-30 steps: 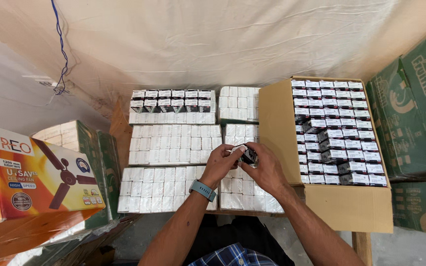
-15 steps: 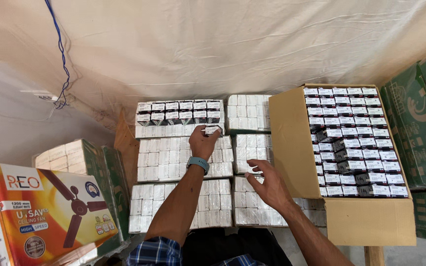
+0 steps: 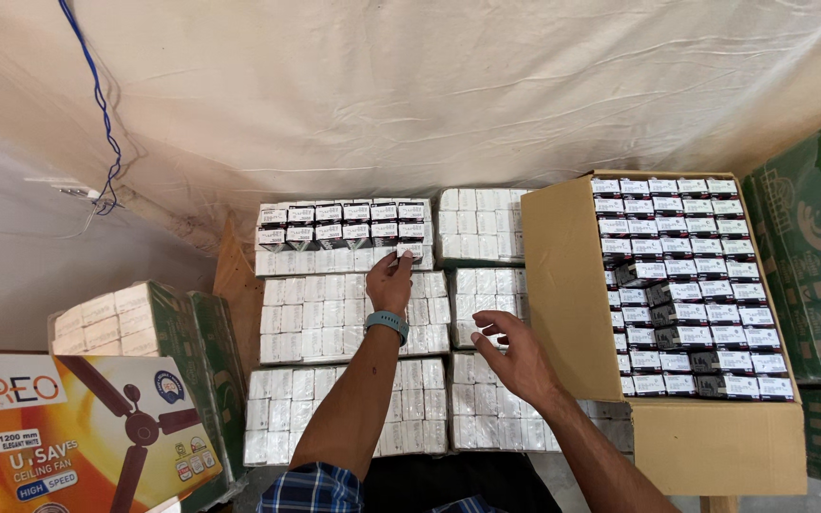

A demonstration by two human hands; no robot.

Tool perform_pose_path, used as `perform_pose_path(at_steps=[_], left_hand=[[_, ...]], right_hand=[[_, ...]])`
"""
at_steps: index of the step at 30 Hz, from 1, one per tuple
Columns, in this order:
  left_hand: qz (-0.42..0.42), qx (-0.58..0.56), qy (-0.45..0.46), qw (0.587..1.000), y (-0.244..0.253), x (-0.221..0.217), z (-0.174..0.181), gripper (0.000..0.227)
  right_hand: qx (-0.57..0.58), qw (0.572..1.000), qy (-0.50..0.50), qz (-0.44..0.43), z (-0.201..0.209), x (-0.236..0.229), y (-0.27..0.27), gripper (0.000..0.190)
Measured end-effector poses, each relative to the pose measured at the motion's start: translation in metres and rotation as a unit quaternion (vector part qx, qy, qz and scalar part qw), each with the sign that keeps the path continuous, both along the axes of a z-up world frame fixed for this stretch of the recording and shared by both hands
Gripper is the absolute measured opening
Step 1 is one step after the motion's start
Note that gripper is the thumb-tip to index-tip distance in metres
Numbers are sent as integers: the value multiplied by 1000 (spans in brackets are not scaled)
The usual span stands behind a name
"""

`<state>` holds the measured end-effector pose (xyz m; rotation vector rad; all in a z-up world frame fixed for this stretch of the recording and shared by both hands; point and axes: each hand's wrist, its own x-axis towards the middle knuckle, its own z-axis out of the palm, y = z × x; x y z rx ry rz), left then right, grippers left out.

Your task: The person repeatedly picks small white boxes from a large open carton and places them in neat rows on top of stacked white packages. The person continues this process throughout the clip, building up a uniform layer of small boxes.

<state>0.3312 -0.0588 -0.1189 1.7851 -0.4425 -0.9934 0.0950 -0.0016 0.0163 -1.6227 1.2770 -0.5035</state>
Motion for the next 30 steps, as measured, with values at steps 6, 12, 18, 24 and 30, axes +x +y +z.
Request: perform_pose_path(at_steps=[6, 12, 18, 24, 30], left_hand=[[-2, -9, 11, 1000, -9, 3, -10, 54], [30, -12, -21, 999, -14, -1, -27, 43], [49, 9, -12, 999, 5, -15, 30, 53], [33, -71, -54, 995, 26, -75, 58, 12], [-187, -123, 65, 972, 50, -191, 102, 9]], right_hand=[[9, 1000, -1, 6, -5, -8, -1, 34], [20, 1000, -1, -3, -1, -23, 2, 31], [14, 999, -8, -33, 8, -49, 4, 31], [-49, 995, 3, -87, 16, -106, -1, 20], [-160, 982, 62, -81, 36, -176, -9, 26]])
